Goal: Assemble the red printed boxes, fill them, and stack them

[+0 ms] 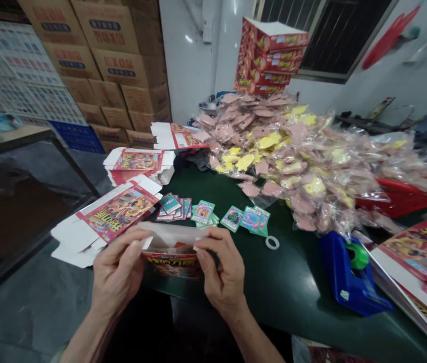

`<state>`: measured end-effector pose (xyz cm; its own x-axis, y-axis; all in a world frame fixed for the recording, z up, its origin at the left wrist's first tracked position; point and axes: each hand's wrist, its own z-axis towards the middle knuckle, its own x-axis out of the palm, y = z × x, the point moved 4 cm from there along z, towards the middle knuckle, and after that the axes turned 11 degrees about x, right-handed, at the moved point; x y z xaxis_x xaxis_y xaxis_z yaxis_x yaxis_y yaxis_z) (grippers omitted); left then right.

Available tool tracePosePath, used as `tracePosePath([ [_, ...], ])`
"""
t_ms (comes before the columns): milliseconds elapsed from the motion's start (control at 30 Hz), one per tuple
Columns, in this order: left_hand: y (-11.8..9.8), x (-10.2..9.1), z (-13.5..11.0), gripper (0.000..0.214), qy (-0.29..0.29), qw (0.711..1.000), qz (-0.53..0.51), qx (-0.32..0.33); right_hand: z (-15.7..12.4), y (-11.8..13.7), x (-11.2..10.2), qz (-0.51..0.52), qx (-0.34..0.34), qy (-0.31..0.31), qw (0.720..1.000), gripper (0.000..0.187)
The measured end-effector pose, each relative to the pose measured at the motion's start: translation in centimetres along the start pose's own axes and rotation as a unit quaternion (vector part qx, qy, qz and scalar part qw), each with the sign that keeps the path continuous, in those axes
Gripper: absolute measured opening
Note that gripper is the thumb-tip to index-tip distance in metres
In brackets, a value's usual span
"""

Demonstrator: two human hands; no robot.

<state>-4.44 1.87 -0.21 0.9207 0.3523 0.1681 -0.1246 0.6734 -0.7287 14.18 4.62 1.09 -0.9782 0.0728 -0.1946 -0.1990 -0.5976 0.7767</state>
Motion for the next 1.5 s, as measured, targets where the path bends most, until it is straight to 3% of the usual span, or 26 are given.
tracePosePath([
  [100, 0.1, 0.4, 0.7, 0.031, -0.016, 0.988, -0.119, -0.096, 0.3, -0.3, 0.0, 0.065, 0.068, 0.021, 0.995, 0.040],
  [167, -0.1, 0.7, 1.2, 0.023, 0.012, 0.981, -0.154, -0.120, 0.5, -0.2, 0.1, 0.056, 0.073, 0.066, 0.994, 0.040],
  [267, -0.6, 1.0, 1.6, 0.004, 0.032, 0.977, -0.186, -0.098, 0.3, 0.1, -0.3, 0.025, 0.037, 0.081, 0.996, 0.030],
  [400, -0.4, 0.9, 1.4, 0.010, 0.008, 0.973, -0.210, -0.091, -0.4, 0.5, -0.5, 0.024, 0.028, 0.100, 0.994, 0.030],
  [500, -0.3, 1.0, 0.9, 0.017, 0.032, 0.971, -0.222, -0.083, -0.7, 1.1, -0.6, 0.014, 0.038, 0.072, 0.997, 0.026],
  [600, -0.1, 1.0, 0.4, 0.012, 0.066, 0.979, -0.181, -0.059, -0.8, 1.6, -0.6, -0.028, 0.045, 0.048, 0.997, 0.021],
  [767, -0.9, 0.7, 0.9, 0.017, 0.113, 0.991, -0.063, -0.014, -0.7, 2.0, -0.6, -0.113, 0.033, 0.072, 0.990, 0.025],
  [933, -2.2, 0.7, 2.1, 0.022, 0.226, 0.971, 0.050, 0.058, -0.7, 2.3, -0.4, -0.176, -0.005, 0.076, 0.981, 0.027],
  [1000, -2.1, 0.7, 2.0, 0.019, 0.213, 0.974, 0.030, 0.063, -0.6, 2.7, -0.2, -0.178, -0.010, 0.058, 0.982, 0.024],
  [1133, -0.9, 0.8, 1.0, 0.019, 0.106, 0.992, -0.063, 0.032, -0.4, 3.7, 0.2, -0.166, -0.004, 0.021, 0.986, 0.019],
  [1200, -0.5, 0.9, 0.4, 0.020, 0.082, 0.993, -0.084, 0.022, -0.4, 4.2, 0.3, -0.164, -0.006, 0.001, 0.986, 0.018],
  [1500, -0.2, 0.5, 0.2, 0.020, 0.111, 0.988, -0.096, 0.040, -2.0, 3.4, 0.5, -0.188, -0.072, 0.011, 0.979, 0.030],
])
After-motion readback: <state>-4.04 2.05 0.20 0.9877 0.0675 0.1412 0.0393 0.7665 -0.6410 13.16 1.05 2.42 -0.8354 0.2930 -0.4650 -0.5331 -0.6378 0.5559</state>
